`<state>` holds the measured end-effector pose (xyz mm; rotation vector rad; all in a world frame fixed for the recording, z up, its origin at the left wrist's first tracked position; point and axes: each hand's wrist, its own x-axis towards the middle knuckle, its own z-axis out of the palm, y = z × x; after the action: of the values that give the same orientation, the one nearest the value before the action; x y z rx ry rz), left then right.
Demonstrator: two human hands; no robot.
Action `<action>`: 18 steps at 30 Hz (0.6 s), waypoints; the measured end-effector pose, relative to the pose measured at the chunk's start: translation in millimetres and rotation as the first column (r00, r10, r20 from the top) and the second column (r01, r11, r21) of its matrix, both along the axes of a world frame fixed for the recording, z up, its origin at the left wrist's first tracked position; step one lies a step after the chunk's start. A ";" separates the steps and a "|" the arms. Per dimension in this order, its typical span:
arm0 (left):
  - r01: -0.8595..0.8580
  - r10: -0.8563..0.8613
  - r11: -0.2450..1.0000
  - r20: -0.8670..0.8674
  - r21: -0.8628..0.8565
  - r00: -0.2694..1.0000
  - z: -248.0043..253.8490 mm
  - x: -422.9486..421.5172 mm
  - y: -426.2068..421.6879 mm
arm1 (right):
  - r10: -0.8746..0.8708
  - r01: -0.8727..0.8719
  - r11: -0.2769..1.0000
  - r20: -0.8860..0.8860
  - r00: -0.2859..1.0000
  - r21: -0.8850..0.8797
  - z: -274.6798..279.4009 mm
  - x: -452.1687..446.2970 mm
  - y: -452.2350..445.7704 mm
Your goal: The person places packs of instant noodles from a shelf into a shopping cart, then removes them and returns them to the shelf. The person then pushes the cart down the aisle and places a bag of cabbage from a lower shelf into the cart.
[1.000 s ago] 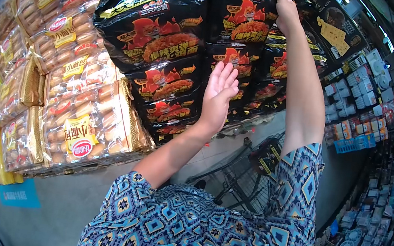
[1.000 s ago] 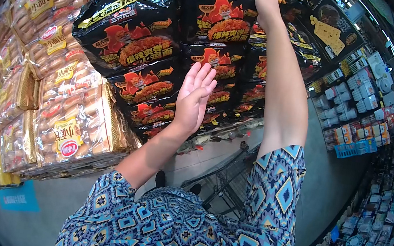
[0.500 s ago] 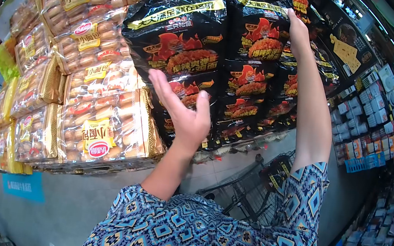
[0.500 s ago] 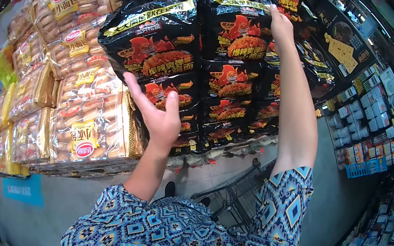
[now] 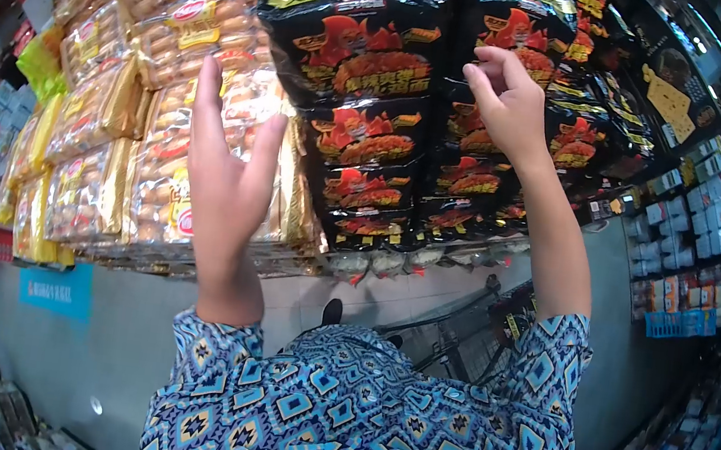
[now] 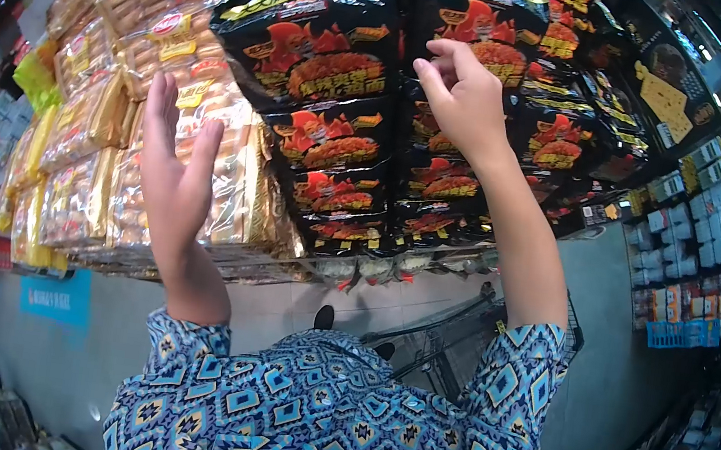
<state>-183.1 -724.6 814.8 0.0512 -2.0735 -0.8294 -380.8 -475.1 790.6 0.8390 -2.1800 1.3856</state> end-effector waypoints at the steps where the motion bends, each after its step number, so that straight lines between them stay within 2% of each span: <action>1: -0.028 0.032 0.997 0.047 -0.078 0.998 3.7 0.4 -10.9 | 0.014 -0.014 1.000 0.003 1.000 -0.012 -3.1 0.2 -2.4; 3: -0.060 0.076 0.984 0.094 -0.168 0.993 12.0 -1.9 -25.4 | -0.015 0.006 0.988 0.057 0.998 0.155 -9.0 0.1 -6.2; 4: -0.003 0.034 0.990 0.223 -0.139 0.974 17.2 -6.4 -31.2 | -0.006 -0.002 0.990 0.058 0.998 0.144 -10.8 0.0 -8.6; 6: 0.074 -0.037 0.994 0.412 -0.076 0.910 23.0 -25.0 -39.5 | -0.039 0.015 0.969 0.093 0.995 0.248 -14.4 0.4 -11.9; 8: 0.158 -0.044 0.970 0.502 -0.186 0.864 17.2 -49.1 -50.1 | -0.043 0.014 0.966 0.106 0.993 0.257 -16.8 -0.9 -18.7; 9: 0.155 -0.041 0.970 0.503 -0.188 0.863 9.4 -62.7 -57.7 | -0.055 0.021 0.962 0.122 0.991 0.271 -19.6 -0.1 -21.8; 11: 0.325 -0.316 0.941 0.583 0.093 0.749 -10.2 -89.7 -73.8 | -0.066 0.036 0.966 0.112 0.991 0.256 -32.2 -3.3 -27.0; 12: 0.316 -0.375 0.927 0.539 0.203 0.754 -19.8 -99.3 -77.6 | -0.086 0.060 0.969 0.100 0.991 0.239 -37.0 -6.2 -28.0; 14: 0.320 -0.357 0.934 0.472 0.160 0.806 -27.7 -106.5 -76.9 | -0.087 0.066 0.979 0.106 0.991 0.191 -41.3 -6.8 -29.4; 16: 0.288 -0.391 0.916 0.455 0.280 0.800 -27.0 -108.8 -69.9 | -0.146 0.135 0.963 0.029 0.989 0.233 -38.2 -3.2 -30.7; 18: 0.261 -0.302 0.953 0.529 0.152 0.793 -21.1 -110.0 -69.2 | -0.165 0.160 0.951 -0.003 0.986 0.264 -36.1 -3.0 -31.5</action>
<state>-293.1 -793.8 793.7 0.0179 -2.6362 -1.1779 -383.7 -506.5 754.5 0.7177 -2.4236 1.0433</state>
